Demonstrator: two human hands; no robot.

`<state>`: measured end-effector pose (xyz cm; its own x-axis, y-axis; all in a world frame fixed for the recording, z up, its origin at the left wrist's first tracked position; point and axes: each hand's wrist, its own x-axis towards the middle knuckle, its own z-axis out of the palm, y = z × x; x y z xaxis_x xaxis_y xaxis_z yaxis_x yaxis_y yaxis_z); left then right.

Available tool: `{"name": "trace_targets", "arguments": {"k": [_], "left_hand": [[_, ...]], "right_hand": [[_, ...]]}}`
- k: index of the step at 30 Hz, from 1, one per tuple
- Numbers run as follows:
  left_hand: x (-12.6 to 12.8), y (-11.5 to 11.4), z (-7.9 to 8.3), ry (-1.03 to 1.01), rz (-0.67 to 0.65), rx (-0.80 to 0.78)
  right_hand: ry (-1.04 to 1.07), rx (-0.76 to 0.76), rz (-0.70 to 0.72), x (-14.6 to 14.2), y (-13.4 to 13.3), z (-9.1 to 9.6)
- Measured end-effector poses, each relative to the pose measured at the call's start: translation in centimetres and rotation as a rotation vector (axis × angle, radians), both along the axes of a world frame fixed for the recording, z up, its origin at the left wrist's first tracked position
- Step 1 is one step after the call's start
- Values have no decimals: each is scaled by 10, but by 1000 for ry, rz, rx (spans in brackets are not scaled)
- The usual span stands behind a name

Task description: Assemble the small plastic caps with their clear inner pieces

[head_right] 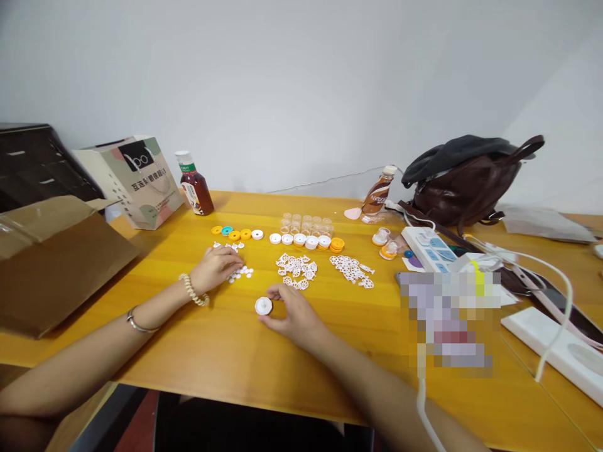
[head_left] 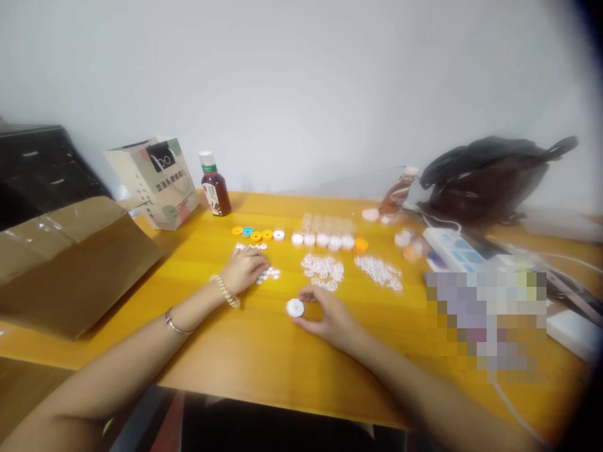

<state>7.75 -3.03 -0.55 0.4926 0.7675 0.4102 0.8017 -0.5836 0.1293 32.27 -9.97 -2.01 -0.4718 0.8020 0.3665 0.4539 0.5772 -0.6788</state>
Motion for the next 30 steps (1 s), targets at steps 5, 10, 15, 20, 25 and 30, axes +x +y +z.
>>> {"name": "trace_targets", "arguments": {"k": [5, 10, 15, 20, 25, 30], "left_hand": [[5, -8, 9, -63, -32, 145], [14, -29, 12, -174, -232, 127], [25, -51, 7, -177, -326, 36], [31, -57, 1, -180, -393, -57], [35, -60, 0, -206, -390, -94], [39, -67, 1, -238, -409, -141]], "right_hand": [[6, 4, 33, 1, -2, 3], [-10, 2, 105, 3, -3, 2], [-12, 5, 82, 2, -2, 0], [-18, 36, 30, 1, -2, 4], [-23, 72, 84, 1, 0, 5], [41, 100, 86, 0, 2, -1]]}}
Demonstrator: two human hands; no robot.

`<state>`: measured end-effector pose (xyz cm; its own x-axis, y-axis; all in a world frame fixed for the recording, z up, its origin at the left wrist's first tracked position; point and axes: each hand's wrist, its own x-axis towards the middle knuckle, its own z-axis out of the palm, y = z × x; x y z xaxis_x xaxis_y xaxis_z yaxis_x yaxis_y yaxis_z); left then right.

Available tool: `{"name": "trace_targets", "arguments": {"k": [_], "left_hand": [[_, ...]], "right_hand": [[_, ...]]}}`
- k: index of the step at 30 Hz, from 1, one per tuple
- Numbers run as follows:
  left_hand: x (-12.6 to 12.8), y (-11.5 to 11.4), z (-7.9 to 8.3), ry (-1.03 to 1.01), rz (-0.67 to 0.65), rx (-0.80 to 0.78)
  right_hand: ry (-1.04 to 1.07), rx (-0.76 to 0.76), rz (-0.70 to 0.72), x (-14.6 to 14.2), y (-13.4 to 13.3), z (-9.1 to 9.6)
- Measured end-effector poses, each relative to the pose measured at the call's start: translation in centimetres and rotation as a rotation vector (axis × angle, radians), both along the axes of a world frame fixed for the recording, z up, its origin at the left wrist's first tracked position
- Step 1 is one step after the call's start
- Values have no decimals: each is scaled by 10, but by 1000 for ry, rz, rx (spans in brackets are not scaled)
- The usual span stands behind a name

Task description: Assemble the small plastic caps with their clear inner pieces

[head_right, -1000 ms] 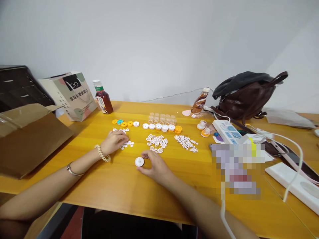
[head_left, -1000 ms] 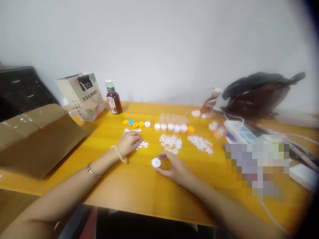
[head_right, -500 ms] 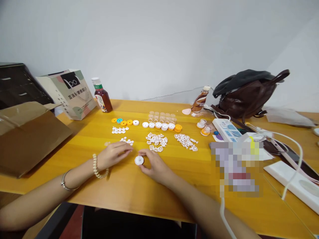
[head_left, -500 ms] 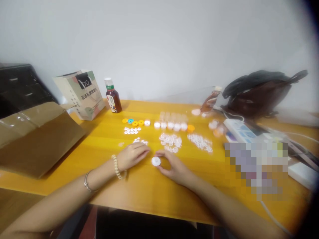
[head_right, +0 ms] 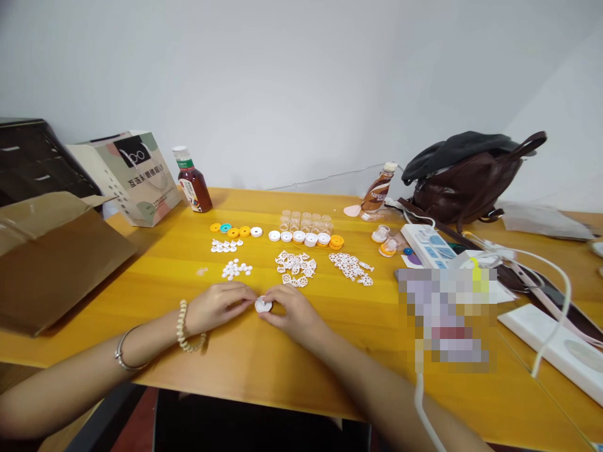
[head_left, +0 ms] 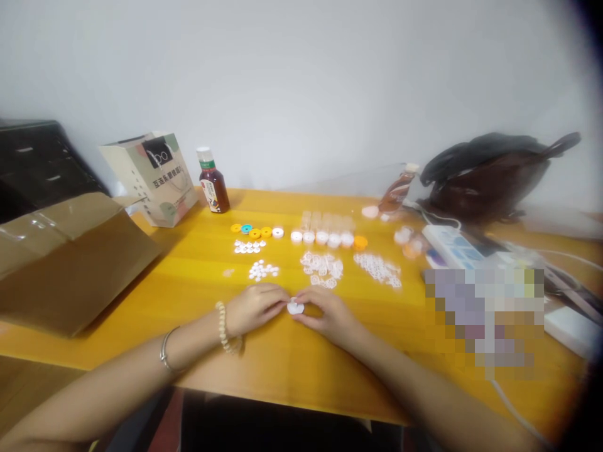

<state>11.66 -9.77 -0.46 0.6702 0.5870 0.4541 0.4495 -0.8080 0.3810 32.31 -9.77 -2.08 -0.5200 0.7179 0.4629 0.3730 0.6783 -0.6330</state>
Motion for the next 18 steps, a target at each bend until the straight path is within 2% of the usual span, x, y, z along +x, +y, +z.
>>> {"name": "trace_targets", "arguments": {"k": [7, 14, 18], "left_hand": [[5, -4, -7, 24, -49, 28], [5, -6, -7, 98, -36, 180], [5, -5, -6, 108, -51, 247]], "right_hand": [[-21, 6, 13, 1, 2, -1], [-75, -42, -73, 0, 0, -2], [-81, -49, -75, 1, -1, -3]]}}
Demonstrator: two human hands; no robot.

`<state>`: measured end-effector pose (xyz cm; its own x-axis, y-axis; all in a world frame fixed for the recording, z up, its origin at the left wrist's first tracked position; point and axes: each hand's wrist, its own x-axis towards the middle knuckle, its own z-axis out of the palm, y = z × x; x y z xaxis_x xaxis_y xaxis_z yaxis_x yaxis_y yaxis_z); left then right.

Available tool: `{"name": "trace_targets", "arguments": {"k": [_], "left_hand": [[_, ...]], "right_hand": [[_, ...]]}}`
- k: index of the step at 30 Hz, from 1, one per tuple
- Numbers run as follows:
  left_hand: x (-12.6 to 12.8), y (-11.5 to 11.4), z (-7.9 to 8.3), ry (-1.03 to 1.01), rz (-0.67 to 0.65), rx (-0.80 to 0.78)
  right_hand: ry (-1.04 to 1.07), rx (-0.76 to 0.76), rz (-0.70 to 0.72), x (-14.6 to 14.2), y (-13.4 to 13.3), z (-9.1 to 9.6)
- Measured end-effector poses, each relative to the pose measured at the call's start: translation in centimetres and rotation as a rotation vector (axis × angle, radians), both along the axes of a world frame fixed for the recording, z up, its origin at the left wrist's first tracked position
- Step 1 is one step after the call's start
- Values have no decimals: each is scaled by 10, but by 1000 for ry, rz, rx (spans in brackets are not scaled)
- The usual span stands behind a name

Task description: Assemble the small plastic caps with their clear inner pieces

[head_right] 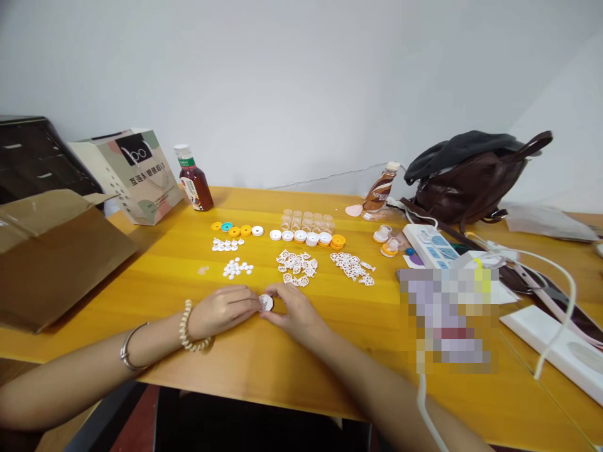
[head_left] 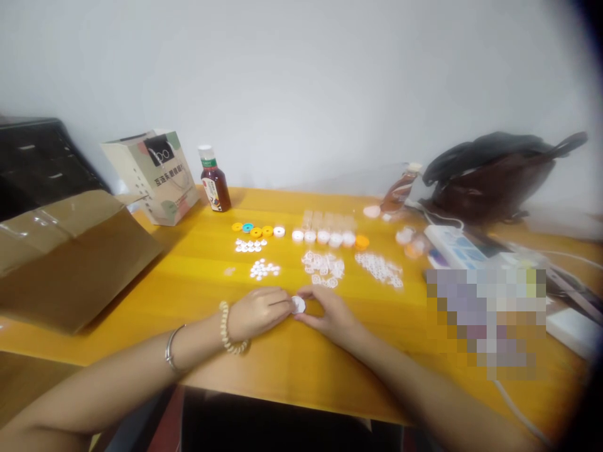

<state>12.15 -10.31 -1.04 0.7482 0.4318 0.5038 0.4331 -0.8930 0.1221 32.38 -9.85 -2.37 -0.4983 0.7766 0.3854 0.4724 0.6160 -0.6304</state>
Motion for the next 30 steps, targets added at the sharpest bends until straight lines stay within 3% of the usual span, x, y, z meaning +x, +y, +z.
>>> {"name": "trace_targets", "arguments": {"k": [8, 17, 23, 30], "left_hand": [[-2, 2, -4, 32, -27, 66], [-2, 1, -4, 2, -41, -8], [-5, 3, 2, -91, -35, -150], [-11, 5, 10, -10, -49, -208]], "right_hand": [[4, 0, -5, 0, 1, -2], [7, -8, -4, 1, 1, -3], [21, -24, -2, 1, 1, -4], [35, -20, 2, 1, 1, -5]]}}
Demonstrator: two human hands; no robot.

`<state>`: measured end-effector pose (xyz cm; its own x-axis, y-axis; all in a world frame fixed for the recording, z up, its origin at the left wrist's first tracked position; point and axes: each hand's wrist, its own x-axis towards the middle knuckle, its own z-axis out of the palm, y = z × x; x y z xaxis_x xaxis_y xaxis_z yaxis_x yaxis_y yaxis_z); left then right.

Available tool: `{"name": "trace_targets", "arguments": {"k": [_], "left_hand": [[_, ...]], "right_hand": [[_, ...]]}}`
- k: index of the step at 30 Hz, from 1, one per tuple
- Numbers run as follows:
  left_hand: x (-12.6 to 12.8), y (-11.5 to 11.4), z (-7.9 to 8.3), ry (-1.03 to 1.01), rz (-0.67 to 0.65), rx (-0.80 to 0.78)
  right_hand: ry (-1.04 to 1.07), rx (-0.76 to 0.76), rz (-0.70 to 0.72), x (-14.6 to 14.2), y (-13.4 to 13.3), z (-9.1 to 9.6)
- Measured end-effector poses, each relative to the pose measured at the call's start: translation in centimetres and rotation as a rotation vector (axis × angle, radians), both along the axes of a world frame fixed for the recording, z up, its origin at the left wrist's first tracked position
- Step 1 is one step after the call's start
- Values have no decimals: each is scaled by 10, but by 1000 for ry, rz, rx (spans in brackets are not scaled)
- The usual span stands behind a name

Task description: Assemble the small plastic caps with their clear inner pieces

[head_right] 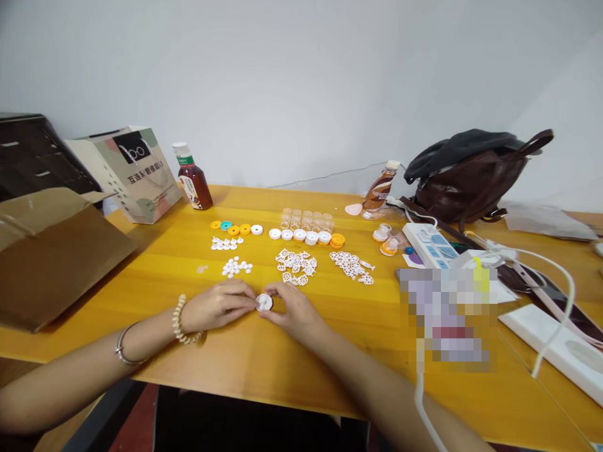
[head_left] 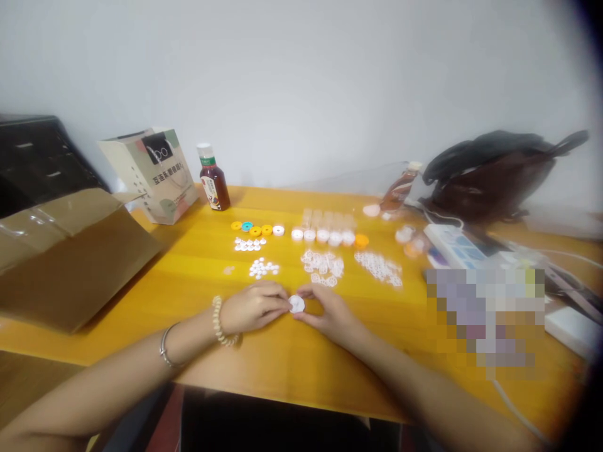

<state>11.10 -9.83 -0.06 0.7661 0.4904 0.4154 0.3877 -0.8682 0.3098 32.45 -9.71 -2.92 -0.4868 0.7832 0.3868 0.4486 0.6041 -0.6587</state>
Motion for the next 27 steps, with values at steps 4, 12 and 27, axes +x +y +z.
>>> {"name": "trace_targets", "arguments": {"k": [4, 12, 27], "left_hand": [[0, -1, 2, 35, 9, 29], [-2, 0, 1, 67, 36, 53], [12, 6, 8, -41, 155, -420]], "right_hand": [[4, 3, 4, 1, 1, -1], [-12, 20, 10, 1, 0, 0], [26, 141, 112, 1, 1, 4]]}}
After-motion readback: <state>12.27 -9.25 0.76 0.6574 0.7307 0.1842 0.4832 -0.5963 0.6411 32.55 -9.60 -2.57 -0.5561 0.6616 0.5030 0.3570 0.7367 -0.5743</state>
